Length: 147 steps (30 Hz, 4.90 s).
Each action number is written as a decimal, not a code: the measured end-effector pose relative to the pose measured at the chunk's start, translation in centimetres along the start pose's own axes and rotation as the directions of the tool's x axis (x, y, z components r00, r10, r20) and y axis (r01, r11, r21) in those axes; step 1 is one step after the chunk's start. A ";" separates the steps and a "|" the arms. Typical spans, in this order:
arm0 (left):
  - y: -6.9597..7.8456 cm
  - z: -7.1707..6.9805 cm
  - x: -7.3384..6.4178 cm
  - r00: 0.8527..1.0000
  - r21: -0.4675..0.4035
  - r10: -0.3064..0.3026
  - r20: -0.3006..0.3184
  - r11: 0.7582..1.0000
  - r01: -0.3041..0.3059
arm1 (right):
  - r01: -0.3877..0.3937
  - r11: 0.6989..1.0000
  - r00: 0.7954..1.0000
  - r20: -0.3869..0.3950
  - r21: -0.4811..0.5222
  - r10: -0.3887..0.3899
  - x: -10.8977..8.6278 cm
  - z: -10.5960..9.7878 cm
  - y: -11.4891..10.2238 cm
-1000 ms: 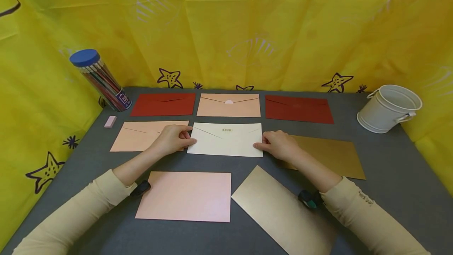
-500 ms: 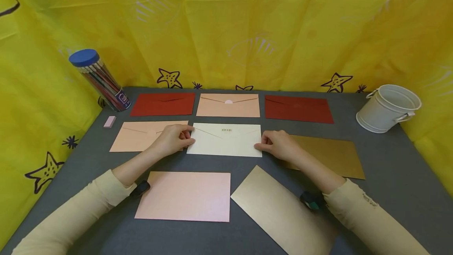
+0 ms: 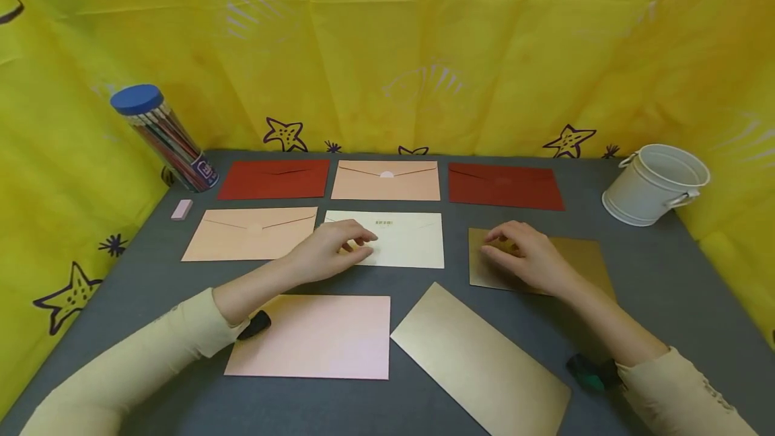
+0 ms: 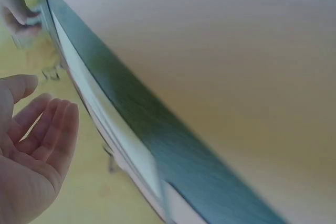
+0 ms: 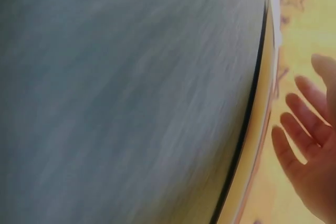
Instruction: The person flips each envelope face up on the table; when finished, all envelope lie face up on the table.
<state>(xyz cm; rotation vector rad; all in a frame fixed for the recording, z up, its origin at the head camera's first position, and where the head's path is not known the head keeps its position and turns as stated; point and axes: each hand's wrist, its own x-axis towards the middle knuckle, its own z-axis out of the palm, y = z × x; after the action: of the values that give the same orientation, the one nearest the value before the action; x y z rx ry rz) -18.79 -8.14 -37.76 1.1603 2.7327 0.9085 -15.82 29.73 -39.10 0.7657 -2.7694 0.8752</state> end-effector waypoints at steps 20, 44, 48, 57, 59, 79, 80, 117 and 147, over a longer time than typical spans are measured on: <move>6.9 6.2 9.2 0.872 0.231 0.128 0.472 0.937 -0.263 | -0.097 0.995 0.970 0.219 -0.036 0.103 -8.7 -5.3 7.2; 8.4 9.6 11.7 0.864 0.509 0.161 0.478 0.751 -0.421 | -0.237 0.971 0.939 0.248 -0.043 0.240 -10.4 -6.7 8.3; 8.6 9.5 11.8 0.853 0.509 0.215 0.477 0.723 -0.467 | -0.279 0.960 0.925 0.258 -0.038 0.279 -10.4 -6.7 8.1; 8.7 9.3 12.2 0.854 0.459 0.299 0.427 0.742 -0.489 | -0.321 0.944 0.927 0.178 -0.078 0.330 -10.8 -7.3 7.5; 8.8 9.2 12.3 0.864 0.448 0.316 0.391 0.755 -0.479 | -0.307 0.949 0.943 0.114 -0.076 0.314 -10.8 -7.4 7.4; 7.9 6.9 12.7 0.910 0.114 0.351 -0.221 0.936 -0.333 | -0.470 0.874 0.864 -0.140 0.122 0.484 -9.2 -8.7 6.2; 7.9 6.9 12.7 0.917 0.084 0.334 -0.218 0.942 -0.324 | -0.471 0.874 0.864 -0.137 0.122 0.484 -9.2 -8.8 6.2; 6.9 8.2 11.9 0.964 -0.314 -0.241 0.108 0.912 0.263 | -0.522 0.853 0.853 0.009 -0.008 0.522 -7.3 -7.7 7.3; 7.0 8.4 11.6 0.942 -0.252 -0.264 0.207 0.916 0.312 | -0.398 0.903 0.913 0.028 -0.163 0.408 -6.6 -6.5 7.4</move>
<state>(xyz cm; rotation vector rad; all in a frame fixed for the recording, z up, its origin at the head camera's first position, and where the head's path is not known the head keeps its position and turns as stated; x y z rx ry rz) -20.54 7.65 -38.87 0.7211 2.4475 1.0577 -13.99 41.47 -39.25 0.1934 -3.0623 0.6884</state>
